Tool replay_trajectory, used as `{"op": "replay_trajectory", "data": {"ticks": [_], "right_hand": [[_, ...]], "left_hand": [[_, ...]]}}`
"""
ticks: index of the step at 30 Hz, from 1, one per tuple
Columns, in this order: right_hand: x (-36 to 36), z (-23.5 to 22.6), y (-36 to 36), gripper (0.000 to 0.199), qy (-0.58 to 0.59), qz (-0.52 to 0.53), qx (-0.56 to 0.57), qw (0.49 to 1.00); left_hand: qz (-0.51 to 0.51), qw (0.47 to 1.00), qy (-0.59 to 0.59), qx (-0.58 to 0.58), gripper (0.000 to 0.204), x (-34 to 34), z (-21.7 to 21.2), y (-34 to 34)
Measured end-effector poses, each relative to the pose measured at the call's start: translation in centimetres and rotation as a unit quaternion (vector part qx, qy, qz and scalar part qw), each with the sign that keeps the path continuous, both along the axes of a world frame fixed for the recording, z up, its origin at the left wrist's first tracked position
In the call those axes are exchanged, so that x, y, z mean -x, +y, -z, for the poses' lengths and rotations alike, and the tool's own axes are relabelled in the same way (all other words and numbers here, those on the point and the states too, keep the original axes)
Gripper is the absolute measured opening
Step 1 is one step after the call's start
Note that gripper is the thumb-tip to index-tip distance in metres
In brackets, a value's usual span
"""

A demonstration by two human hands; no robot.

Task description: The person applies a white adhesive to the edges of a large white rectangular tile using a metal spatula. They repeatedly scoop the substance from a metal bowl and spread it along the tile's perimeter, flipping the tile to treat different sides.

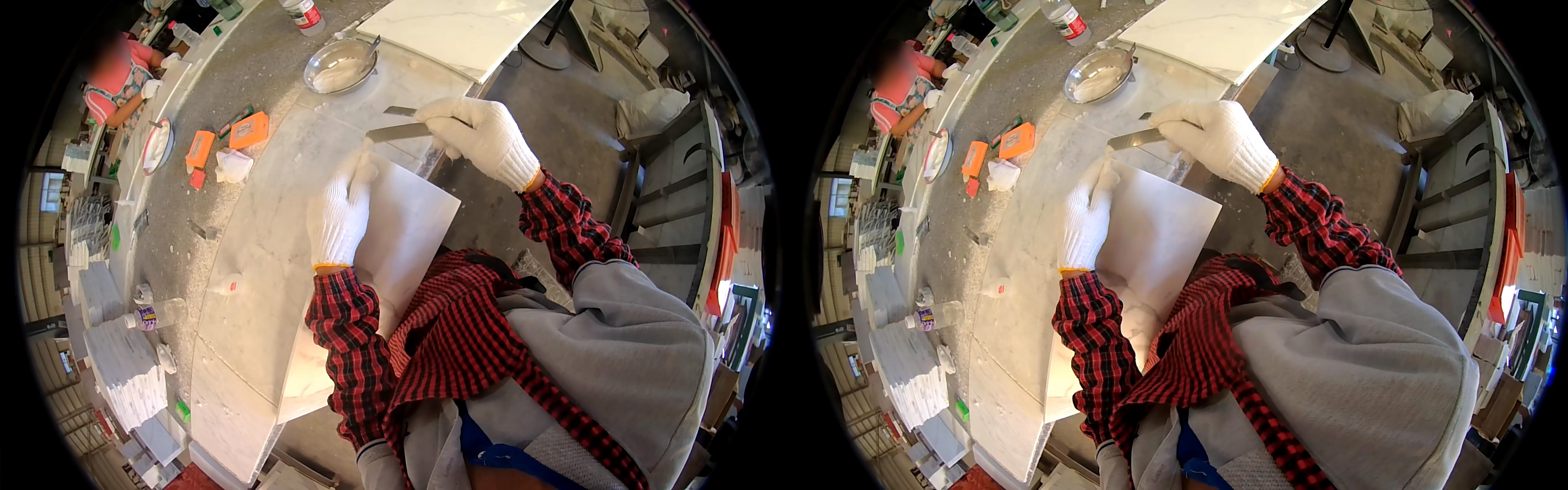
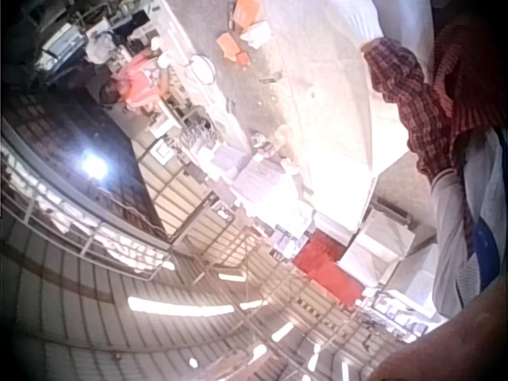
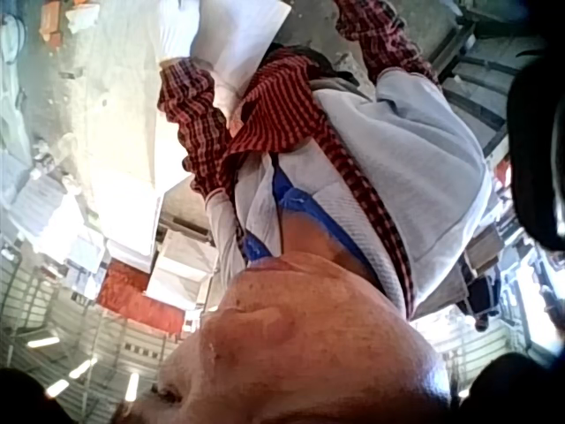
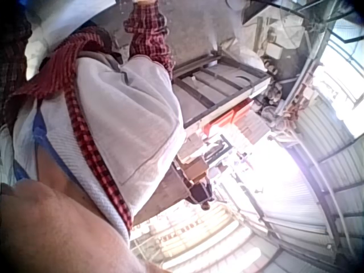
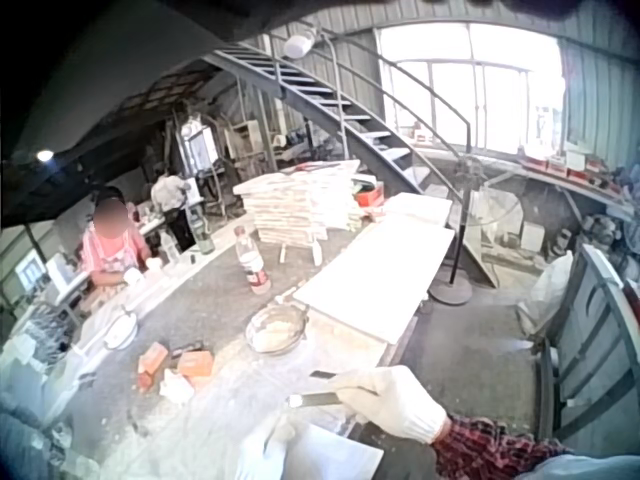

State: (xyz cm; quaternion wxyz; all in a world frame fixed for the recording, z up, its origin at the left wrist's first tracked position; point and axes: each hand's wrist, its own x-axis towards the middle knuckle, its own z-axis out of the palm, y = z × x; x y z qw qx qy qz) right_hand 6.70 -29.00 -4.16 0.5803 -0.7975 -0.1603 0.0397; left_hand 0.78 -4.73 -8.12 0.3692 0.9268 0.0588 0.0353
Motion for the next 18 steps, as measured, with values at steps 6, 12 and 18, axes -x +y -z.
{"op": "replay_trajectory", "data": {"ticks": [6, 12, 18], "right_hand": [[-2.8, 1.1, 1.1, 0.027, 0.016, 0.009, -0.009, 1.0], [-12.8, 4.6, 5.1, 0.027, 0.055, 0.062, -0.171, 0.982], [-16.5, 4.4, 7.2, 0.028, -0.375, 0.161, 0.214, 0.888]], "left_hand": [[-0.004, 0.998, 0.025, 0.062, 0.049, 0.5, -1.8, -0.7], [-0.047, 0.999, 0.003, 0.012, 0.056, 0.6, -2.8, -1.5], [-0.096, 0.991, -0.004, -0.097, 0.051, 0.4, -2.7, -1.4]]}}
